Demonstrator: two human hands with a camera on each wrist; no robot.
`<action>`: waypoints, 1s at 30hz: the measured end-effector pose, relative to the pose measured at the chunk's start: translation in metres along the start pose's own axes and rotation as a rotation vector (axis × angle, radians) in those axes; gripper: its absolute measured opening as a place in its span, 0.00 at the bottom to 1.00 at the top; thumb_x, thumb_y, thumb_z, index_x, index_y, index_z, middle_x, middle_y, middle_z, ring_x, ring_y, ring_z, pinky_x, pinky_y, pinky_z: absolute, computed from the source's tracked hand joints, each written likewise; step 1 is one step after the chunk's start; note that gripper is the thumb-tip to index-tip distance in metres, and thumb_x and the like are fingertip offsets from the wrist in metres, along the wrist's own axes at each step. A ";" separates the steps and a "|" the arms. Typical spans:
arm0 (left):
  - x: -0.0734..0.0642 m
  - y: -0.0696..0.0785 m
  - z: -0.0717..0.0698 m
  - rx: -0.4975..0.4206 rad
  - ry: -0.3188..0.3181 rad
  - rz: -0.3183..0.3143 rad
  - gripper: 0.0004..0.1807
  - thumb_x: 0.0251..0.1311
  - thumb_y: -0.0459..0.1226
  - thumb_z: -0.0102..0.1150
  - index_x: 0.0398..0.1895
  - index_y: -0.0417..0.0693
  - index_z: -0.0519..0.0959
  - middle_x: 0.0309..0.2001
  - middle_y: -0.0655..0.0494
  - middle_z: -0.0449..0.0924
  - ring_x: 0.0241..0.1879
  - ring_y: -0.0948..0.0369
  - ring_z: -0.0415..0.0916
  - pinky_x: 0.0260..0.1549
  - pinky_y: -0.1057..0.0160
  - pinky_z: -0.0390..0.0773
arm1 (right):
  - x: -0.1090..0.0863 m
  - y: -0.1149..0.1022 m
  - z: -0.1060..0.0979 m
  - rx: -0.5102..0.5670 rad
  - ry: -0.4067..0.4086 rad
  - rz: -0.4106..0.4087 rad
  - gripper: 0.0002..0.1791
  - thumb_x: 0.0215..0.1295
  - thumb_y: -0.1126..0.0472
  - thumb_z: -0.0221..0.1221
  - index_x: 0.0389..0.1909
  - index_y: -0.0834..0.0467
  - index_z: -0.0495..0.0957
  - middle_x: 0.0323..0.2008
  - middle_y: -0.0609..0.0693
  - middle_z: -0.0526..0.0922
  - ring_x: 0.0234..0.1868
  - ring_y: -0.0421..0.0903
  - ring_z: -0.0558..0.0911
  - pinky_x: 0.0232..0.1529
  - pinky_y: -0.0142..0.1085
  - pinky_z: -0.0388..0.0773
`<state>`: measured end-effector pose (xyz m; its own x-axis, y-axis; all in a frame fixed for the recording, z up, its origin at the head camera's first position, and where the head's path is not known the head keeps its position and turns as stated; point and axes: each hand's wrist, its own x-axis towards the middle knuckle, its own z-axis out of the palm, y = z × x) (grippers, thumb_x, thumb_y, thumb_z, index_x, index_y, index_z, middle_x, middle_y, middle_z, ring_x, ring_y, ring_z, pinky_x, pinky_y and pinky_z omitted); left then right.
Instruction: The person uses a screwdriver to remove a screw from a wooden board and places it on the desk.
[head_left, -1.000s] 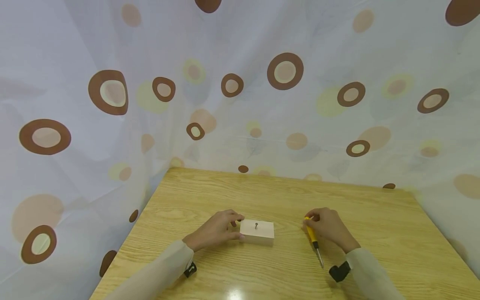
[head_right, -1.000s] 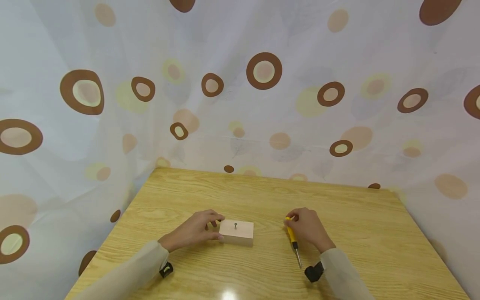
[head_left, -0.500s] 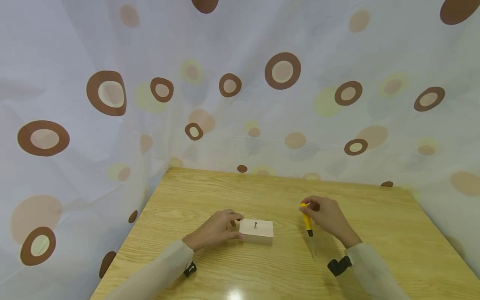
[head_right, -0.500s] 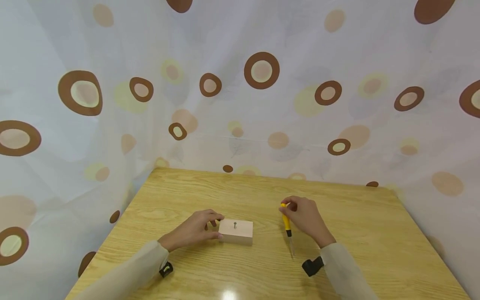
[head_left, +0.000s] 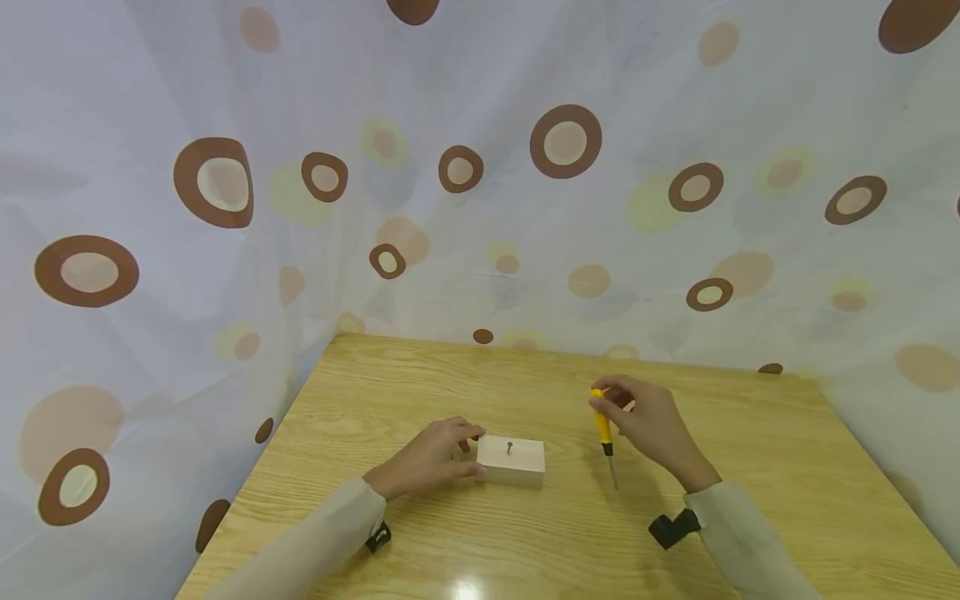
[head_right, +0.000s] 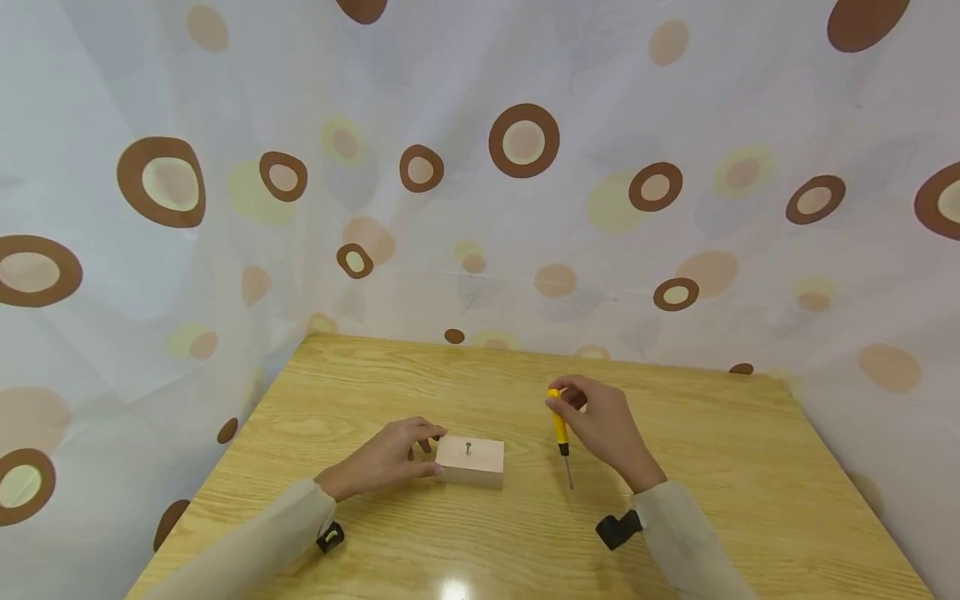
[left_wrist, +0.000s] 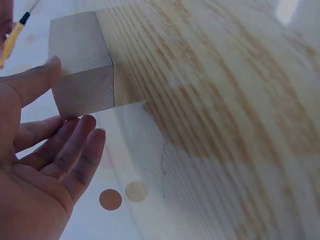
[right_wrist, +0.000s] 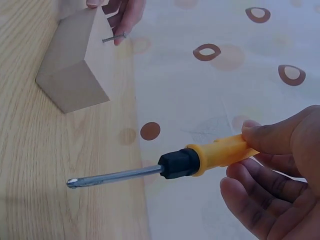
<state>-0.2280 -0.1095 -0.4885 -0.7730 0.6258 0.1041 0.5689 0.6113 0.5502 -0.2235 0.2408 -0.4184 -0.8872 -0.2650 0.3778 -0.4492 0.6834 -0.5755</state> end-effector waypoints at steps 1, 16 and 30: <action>0.000 0.000 0.000 -0.001 -0.001 0.003 0.35 0.64 0.51 0.70 0.69 0.42 0.75 0.61 0.51 0.78 0.50 0.60 0.79 0.41 0.70 0.80 | 0.000 -0.002 0.000 0.012 0.003 -0.001 0.14 0.72 0.54 0.65 0.52 0.58 0.84 0.35 0.48 0.86 0.32 0.49 0.84 0.25 0.33 0.80; 0.000 0.002 -0.002 -0.010 -0.006 -0.007 0.35 0.64 0.51 0.69 0.68 0.41 0.75 0.60 0.50 0.77 0.50 0.59 0.78 0.41 0.70 0.79 | 0.010 -0.026 0.001 0.071 0.069 -0.082 0.12 0.70 0.59 0.67 0.51 0.58 0.83 0.35 0.48 0.86 0.32 0.45 0.84 0.26 0.33 0.82; 0.001 0.004 -0.003 0.000 -0.010 -0.024 0.34 0.65 0.50 0.70 0.68 0.43 0.76 0.60 0.52 0.77 0.51 0.60 0.79 0.43 0.68 0.80 | 0.017 -0.040 0.007 0.194 0.079 -0.104 0.13 0.69 0.60 0.67 0.52 0.55 0.82 0.37 0.48 0.86 0.35 0.48 0.84 0.25 0.40 0.84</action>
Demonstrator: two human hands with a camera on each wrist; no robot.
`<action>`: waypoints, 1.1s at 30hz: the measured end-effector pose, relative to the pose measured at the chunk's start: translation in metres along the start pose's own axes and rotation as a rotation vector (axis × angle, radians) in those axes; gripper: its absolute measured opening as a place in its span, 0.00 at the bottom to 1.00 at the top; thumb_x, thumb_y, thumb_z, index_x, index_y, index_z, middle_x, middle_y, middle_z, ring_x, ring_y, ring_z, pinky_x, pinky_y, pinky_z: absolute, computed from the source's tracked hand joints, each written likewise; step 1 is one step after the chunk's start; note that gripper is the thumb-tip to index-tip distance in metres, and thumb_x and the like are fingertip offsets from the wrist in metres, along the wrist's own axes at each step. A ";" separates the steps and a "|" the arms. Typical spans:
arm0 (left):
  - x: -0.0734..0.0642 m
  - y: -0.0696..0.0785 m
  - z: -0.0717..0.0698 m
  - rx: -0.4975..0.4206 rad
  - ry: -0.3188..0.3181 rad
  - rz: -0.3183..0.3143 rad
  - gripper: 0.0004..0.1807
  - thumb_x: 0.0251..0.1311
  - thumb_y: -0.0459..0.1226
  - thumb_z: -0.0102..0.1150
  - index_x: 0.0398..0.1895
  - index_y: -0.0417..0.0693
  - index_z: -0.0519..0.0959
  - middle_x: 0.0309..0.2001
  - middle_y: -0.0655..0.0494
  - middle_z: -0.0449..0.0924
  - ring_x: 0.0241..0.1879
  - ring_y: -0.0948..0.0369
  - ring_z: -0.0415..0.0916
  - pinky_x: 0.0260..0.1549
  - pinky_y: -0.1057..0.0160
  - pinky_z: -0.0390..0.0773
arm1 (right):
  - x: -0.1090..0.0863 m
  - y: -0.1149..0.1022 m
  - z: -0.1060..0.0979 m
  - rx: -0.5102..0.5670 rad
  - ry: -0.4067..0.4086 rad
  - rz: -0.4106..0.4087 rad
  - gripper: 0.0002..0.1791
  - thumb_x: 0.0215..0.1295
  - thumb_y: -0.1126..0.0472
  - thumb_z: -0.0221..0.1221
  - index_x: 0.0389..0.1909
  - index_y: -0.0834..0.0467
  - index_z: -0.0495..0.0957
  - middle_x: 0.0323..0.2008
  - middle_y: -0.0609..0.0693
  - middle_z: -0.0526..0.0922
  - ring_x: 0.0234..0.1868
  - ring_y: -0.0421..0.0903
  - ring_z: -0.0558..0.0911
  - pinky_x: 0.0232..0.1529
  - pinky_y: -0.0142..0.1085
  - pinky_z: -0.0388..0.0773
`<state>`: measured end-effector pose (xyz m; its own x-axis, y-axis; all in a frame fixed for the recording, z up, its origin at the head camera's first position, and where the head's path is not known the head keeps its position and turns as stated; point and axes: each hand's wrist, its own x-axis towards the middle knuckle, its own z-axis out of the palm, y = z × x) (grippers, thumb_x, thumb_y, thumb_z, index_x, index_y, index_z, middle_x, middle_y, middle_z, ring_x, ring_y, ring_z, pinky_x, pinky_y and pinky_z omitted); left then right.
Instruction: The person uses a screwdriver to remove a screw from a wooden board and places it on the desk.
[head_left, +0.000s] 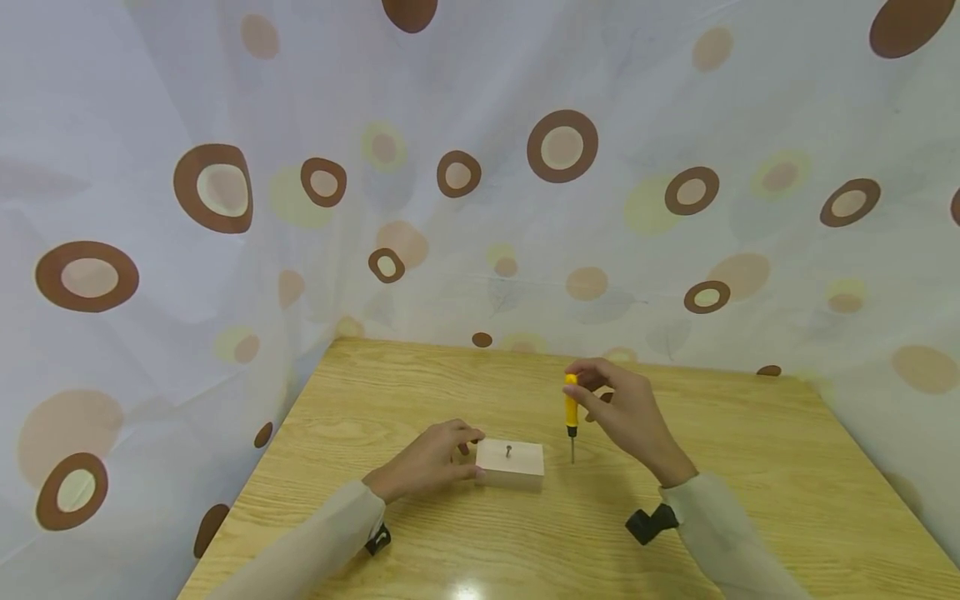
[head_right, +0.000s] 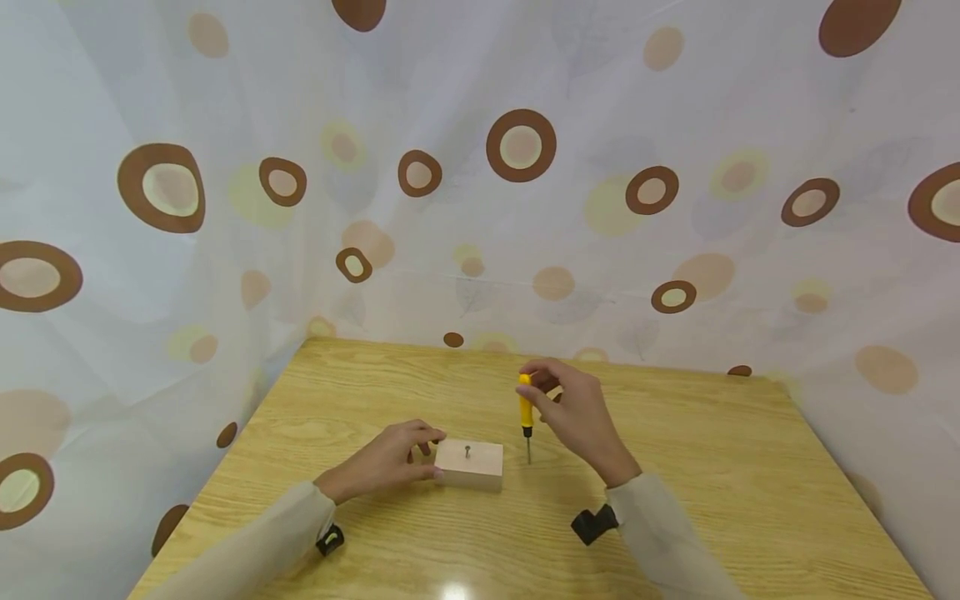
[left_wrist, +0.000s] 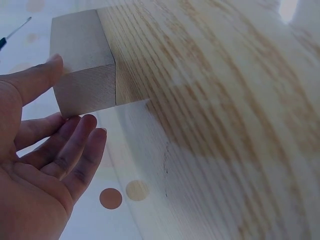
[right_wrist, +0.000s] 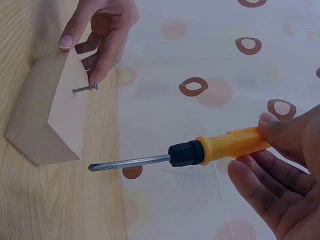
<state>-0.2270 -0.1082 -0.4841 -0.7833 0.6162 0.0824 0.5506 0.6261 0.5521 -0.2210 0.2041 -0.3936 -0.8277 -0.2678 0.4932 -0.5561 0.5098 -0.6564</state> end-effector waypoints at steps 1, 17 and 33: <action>0.000 0.000 0.000 0.000 0.001 0.001 0.34 0.65 0.50 0.70 0.68 0.43 0.76 0.60 0.52 0.77 0.51 0.60 0.79 0.43 0.68 0.80 | 0.001 0.000 0.001 0.005 0.001 -0.006 0.13 0.69 0.60 0.67 0.52 0.55 0.82 0.37 0.48 0.85 0.34 0.47 0.84 0.25 0.39 0.84; -0.002 -0.001 0.001 -0.033 0.003 0.024 0.32 0.66 0.49 0.69 0.68 0.44 0.76 0.60 0.52 0.77 0.51 0.60 0.78 0.43 0.69 0.80 | 0.003 -0.012 0.016 0.108 0.015 -0.014 0.15 0.69 0.63 0.67 0.55 0.58 0.81 0.41 0.52 0.85 0.36 0.53 0.84 0.26 0.36 0.84; -0.001 -0.001 0.000 -0.013 -0.003 0.022 0.32 0.65 0.49 0.69 0.68 0.43 0.76 0.60 0.52 0.78 0.50 0.61 0.78 0.42 0.69 0.80 | 0.008 -0.016 0.031 0.155 0.032 -0.060 0.14 0.69 0.63 0.67 0.54 0.54 0.82 0.42 0.48 0.84 0.36 0.43 0.83 0.26 0.41 0.85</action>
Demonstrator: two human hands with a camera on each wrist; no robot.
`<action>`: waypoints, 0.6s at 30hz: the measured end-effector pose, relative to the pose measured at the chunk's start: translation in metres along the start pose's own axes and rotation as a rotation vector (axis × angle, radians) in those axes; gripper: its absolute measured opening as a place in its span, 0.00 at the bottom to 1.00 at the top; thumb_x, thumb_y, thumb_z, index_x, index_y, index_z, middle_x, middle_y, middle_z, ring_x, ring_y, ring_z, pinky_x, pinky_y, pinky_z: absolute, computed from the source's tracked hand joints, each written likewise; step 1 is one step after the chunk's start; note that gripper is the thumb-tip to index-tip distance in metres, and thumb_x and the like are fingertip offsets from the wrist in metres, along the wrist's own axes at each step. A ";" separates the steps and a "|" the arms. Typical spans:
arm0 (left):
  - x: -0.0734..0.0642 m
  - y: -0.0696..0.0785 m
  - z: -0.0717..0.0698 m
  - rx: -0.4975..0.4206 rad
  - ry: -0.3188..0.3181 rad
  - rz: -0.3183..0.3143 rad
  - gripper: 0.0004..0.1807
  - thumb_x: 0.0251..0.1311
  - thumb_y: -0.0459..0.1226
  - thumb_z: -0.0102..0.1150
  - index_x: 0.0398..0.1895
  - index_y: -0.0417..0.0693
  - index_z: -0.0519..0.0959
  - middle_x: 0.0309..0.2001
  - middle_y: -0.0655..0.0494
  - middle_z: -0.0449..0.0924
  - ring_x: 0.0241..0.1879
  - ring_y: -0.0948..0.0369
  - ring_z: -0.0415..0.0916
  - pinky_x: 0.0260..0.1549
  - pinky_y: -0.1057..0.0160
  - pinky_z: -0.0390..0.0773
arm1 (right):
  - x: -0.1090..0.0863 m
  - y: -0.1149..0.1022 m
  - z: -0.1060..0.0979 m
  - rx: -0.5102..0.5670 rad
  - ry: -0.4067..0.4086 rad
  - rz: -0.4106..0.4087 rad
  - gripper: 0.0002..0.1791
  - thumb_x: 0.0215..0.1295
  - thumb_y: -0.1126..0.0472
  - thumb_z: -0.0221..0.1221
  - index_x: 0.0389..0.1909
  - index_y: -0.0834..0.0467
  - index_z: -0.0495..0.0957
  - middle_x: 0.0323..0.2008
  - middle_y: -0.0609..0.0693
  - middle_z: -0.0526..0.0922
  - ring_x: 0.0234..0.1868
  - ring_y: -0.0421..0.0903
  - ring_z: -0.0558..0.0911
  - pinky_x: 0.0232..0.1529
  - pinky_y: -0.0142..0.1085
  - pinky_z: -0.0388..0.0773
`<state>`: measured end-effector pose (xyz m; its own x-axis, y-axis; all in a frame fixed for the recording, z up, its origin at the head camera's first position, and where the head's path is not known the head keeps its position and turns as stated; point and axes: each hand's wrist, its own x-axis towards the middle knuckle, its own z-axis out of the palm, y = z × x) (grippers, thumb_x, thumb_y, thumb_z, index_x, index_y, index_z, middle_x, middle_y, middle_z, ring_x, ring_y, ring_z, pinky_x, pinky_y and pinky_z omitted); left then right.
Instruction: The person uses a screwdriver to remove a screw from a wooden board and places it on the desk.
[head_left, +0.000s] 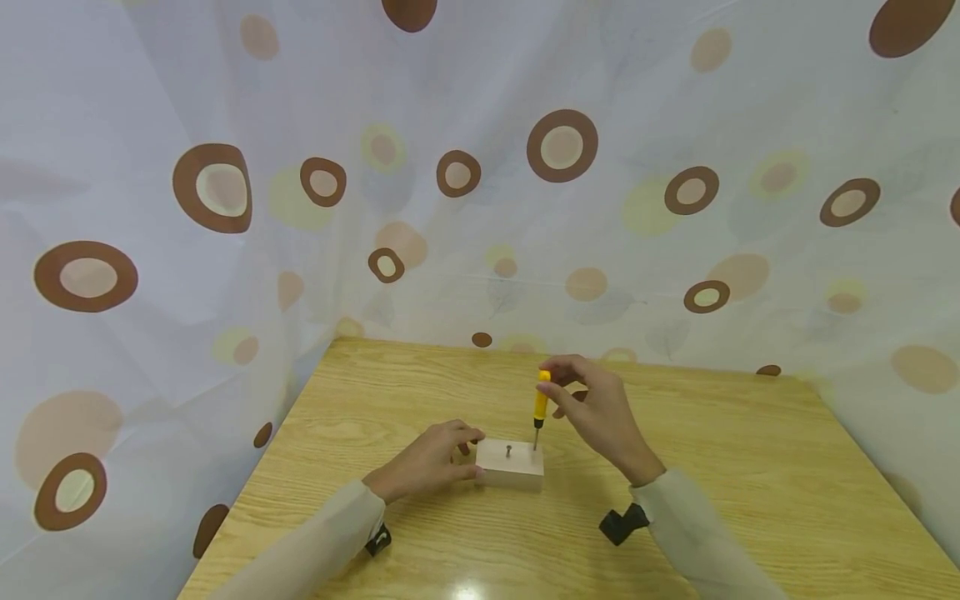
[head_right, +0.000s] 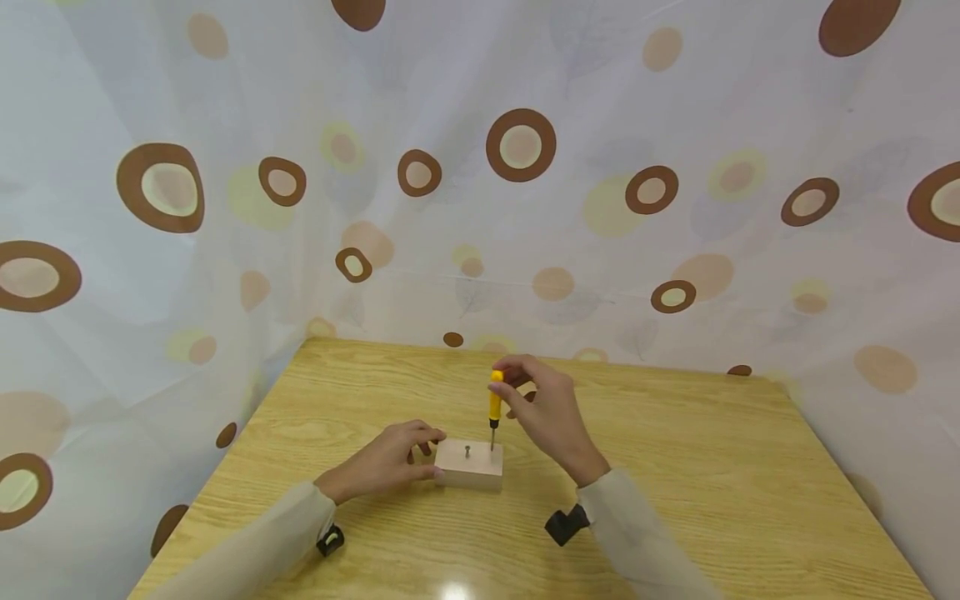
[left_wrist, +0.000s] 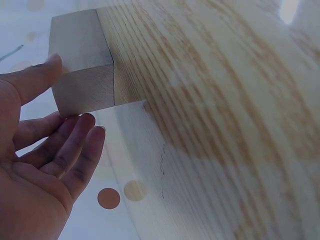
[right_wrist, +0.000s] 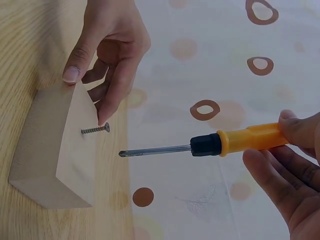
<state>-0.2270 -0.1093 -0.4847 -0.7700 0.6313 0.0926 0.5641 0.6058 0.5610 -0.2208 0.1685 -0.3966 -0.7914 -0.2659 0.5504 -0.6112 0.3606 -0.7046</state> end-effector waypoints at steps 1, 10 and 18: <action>0.000 0.000 0.000 0.004 0.000 -0.001 0.31 0.65 0.49 0.69 0.67 0.44 0.76 0.60 0.52 0.78 0.50 0.61 0.78 0.42 0.69 0.80 | 0.000 0.000 0.001 0.003 0.000 -0.001 0.14 0.69 0.63 0.67 0.54 0.54 0.82 0.42 0.48 0.84 0.36 0.44 0.83 0.26 0.41 0.85; 0.001 0.000 0.000 0.005 -0.004 -0.011 0.32 0.66 0.49 0.69 0.68 0.44 0.76 0.60 0.53 0.78 0.50 0.62 0.78 0.43 0.69 0.80 | 0.003 0.001 0.012 0.024 0.001 -0.028 0.13 0.68 0.66 0.67 0.53 0.57 0.81 0.41 0.52 0.84 0.38 0.53 0.84 0.26 0.39 0.85; 0.001 -0.002 -0.001 -0.004 -0.003 0.009 0.32 0.66 0.49 0.68 0.68 0.43 0.76 0.60 0.53 0.78 0.51 0.61 0.78 0.44 0.68 0.80 | 0.004 -0.020 0.020 0.036 0.003 -0.023 0.12 0.67 0.73 0.65 0.50 0.65 0.80 0.39 0.59 0.84 0.37 0.58 0.84 0.25 0.45 0.85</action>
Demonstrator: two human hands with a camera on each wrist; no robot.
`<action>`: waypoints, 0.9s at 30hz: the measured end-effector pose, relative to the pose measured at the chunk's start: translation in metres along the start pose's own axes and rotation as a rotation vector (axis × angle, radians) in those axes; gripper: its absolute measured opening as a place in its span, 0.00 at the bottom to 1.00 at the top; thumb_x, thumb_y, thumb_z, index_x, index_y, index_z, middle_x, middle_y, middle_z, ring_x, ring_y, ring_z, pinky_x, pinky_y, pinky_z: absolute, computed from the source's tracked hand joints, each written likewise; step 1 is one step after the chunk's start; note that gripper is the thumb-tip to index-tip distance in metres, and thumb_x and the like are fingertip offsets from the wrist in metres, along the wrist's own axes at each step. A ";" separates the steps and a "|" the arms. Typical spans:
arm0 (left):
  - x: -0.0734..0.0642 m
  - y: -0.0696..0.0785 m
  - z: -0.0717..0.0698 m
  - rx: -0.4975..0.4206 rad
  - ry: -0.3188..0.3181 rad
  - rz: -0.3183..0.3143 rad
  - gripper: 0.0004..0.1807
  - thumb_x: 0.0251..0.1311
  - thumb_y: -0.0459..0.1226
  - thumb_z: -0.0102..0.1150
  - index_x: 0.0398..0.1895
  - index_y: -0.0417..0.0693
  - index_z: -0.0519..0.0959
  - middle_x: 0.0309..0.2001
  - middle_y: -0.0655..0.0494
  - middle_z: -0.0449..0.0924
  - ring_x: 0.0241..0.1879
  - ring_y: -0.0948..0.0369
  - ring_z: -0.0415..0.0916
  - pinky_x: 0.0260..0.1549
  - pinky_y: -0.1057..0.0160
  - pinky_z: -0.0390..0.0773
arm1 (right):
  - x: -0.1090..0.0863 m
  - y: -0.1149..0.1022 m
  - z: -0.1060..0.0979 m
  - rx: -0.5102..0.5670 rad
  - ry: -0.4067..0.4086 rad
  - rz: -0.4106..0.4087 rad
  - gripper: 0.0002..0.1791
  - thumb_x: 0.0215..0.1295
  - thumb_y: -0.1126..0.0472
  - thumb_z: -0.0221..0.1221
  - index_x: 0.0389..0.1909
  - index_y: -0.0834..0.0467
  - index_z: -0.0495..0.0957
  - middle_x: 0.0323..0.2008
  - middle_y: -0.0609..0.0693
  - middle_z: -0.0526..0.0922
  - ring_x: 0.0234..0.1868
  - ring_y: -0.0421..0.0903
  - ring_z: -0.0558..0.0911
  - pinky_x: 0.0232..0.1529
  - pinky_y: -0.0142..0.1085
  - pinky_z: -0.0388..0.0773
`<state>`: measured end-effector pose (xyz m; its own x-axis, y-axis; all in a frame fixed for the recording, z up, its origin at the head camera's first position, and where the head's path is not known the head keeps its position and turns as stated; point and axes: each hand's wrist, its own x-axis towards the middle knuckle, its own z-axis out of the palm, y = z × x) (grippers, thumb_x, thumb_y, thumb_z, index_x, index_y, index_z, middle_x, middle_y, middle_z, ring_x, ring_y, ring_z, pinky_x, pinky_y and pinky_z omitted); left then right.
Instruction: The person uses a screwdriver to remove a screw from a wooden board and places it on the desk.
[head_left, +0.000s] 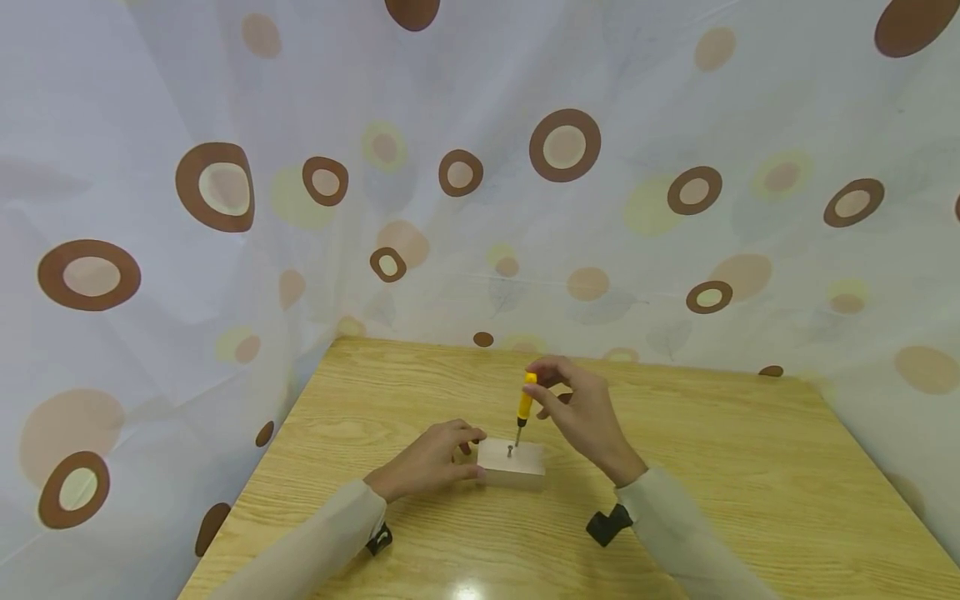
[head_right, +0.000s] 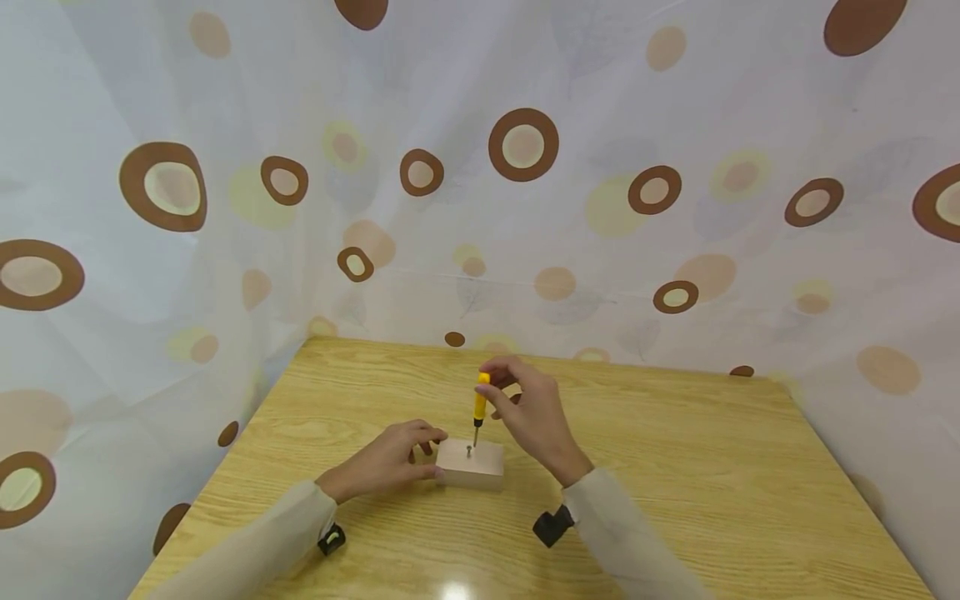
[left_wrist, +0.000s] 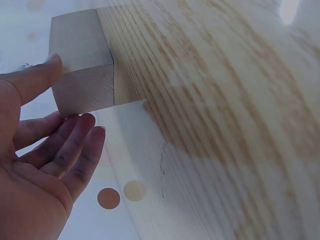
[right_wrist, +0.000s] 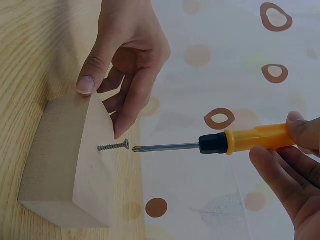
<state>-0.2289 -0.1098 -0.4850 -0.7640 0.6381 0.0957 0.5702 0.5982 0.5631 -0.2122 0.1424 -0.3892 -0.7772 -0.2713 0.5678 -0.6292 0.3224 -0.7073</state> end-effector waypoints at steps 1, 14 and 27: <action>0.000 0.000 0.000 -0.003 -0.002 -0.002 0.32 0.66 0.50 0.68 0.68 0.43 0.76 0.60 0.53 0.78 0.51 0.61 0.79 0.43 0.68 0.80 | 0.000 -0.004 0.000 0.000 0.001 -0.004 0.12 0.66 0.74 0.65 0.49 0.66 0.80 0.39 0.60 0.83 0.36 0.59 0.84 0.26 0.45 0.85; 0.001 -0.002 0.001 -0.009 -0.007 -0.014 0.31 0.67 0.49 0.68 0.67 0.44 0.77 0.61 0.53 0.78 0.50 0.61 0.79 0.42 0.69 0.80 | 0.001 0.022 0.009 -0.002 -0.006 -0.009 0.13 0.67 0.70 0.67 0.51 0.61 0.80 0.41 0.55 0.84 0.38 0.53 0.85 0.26 0.41 0.85; 0.001 0.001 0.000 -0.006 -0.003 -0.012 0.29 0.67 0.47 0.69 0.67 0.43 0.77 0.60 0.51 0.78 0.50 0.59 0.79 0.42 0.68 0.80 | 0.006 0.021 0.004 -0.047 -0.137 -0.019 0.11 0.72 0.59 0.64 0.53 0.52 0.82 0.42 0.46 0.86 0.38 0.43 0.84 0.30 0.35 0.85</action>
<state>-0.2291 -0.1083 -0.4846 -0.7700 0.6322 0.0868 0.5591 0.6028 0.5693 -0.2296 0.1434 -0.4024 -0.7589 -0.3979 0.5156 -0.6458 0.3572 -0.6748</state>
